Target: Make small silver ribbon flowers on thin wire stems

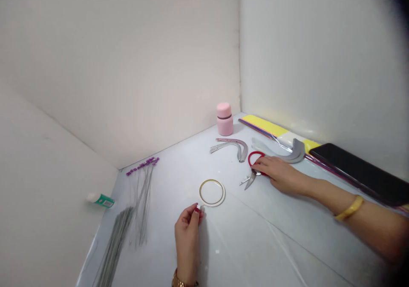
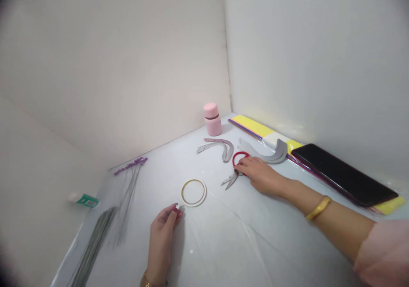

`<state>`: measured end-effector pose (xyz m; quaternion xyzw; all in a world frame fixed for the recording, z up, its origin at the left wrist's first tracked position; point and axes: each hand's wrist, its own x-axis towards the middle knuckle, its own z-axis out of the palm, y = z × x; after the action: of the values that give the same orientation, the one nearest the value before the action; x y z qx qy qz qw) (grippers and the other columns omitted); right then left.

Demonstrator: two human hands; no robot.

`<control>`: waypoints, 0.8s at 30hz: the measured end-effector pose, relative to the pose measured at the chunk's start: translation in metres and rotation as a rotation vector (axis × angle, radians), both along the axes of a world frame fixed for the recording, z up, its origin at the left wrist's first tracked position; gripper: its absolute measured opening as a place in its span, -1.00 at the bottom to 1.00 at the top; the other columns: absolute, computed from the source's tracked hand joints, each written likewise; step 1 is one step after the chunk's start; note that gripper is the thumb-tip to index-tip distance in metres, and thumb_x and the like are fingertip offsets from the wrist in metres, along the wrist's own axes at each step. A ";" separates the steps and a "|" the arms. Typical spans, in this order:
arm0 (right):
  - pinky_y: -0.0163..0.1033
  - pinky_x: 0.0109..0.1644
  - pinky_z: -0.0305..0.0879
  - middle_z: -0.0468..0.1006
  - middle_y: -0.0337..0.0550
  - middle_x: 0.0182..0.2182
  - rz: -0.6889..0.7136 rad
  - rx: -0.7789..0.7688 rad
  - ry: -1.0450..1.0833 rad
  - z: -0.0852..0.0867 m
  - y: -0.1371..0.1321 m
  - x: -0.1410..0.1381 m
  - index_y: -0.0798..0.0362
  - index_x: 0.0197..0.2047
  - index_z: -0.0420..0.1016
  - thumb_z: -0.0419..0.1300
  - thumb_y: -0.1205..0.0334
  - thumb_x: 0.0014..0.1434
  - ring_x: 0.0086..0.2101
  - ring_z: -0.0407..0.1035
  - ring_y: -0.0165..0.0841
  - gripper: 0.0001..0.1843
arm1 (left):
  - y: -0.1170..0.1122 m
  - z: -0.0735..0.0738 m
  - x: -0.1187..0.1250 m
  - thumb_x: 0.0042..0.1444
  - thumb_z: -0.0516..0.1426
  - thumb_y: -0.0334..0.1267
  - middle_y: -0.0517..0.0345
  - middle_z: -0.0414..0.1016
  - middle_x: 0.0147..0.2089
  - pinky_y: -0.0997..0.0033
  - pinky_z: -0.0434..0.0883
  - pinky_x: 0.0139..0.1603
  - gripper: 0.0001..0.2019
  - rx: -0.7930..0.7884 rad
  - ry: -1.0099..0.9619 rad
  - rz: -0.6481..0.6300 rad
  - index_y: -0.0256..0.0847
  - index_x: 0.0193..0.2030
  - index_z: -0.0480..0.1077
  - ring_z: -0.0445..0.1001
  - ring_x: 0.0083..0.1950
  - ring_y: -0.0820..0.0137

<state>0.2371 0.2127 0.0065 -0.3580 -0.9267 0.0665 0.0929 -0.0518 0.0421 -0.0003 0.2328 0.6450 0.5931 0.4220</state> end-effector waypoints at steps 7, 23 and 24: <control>0.00 0.04 0.17 0.28 -0.02 0.08 0.012 -0.011 0.031 -0.001 0.010 0.006 0.04 0.11 0.26 -0.02 0.54 -0.19 0.04 0.19 -0.12 -0.28 | 0.001 0.001 -0.001 -0.05 0.19 -0.25 0.08 0.52 -0.36 0.40 0.38 -0.21 -0.78 -0.039 0.004 0.001 -0.34 -0.26 0.46 0.47 -0.35 0.42; -0.11 -0.16 0.25 0.42 -0.04 -0.21 0.055 -0.132 -0.055 0.017 0.026 0.003 -0.01 -0.11 0.41 0.06 0.44 -0.18 -0.18 0.32 -0.14 -0.50 | 0.002 0.006 -0.001 -0.07 0.19 -0.25 0.12 0.49 -0.41 0.45 0.36 -0.30 -0.81 -0.092 0.028 0.001 -0.33 -0.33 0.47 0.44 -0.40 0.43; -0.13 -0.23 0.26 0.42 -0.05 -0.27 0.039 -0.151 -0.063 0.021 0.021 0.002 -0.01 -0.14 0.42 0.07 0.41 -0.17 -0.25 0.33 -0.15 -0.55 | 0.002 0.006 -0.002 -0.07 0.19 -0.25 0.12 0.48 -0.42 0.46 0.36 -0.31 -0.81 -0.094 0.029 0.002 -0.33 -0.33 0.47 0.43 -0.41 0.44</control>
<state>0.2387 0.2338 0.0278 -0.3475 -0.9284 0.1266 0.0352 -0.0537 0.0439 0.0060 0.2208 0.6783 0.5592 0.4225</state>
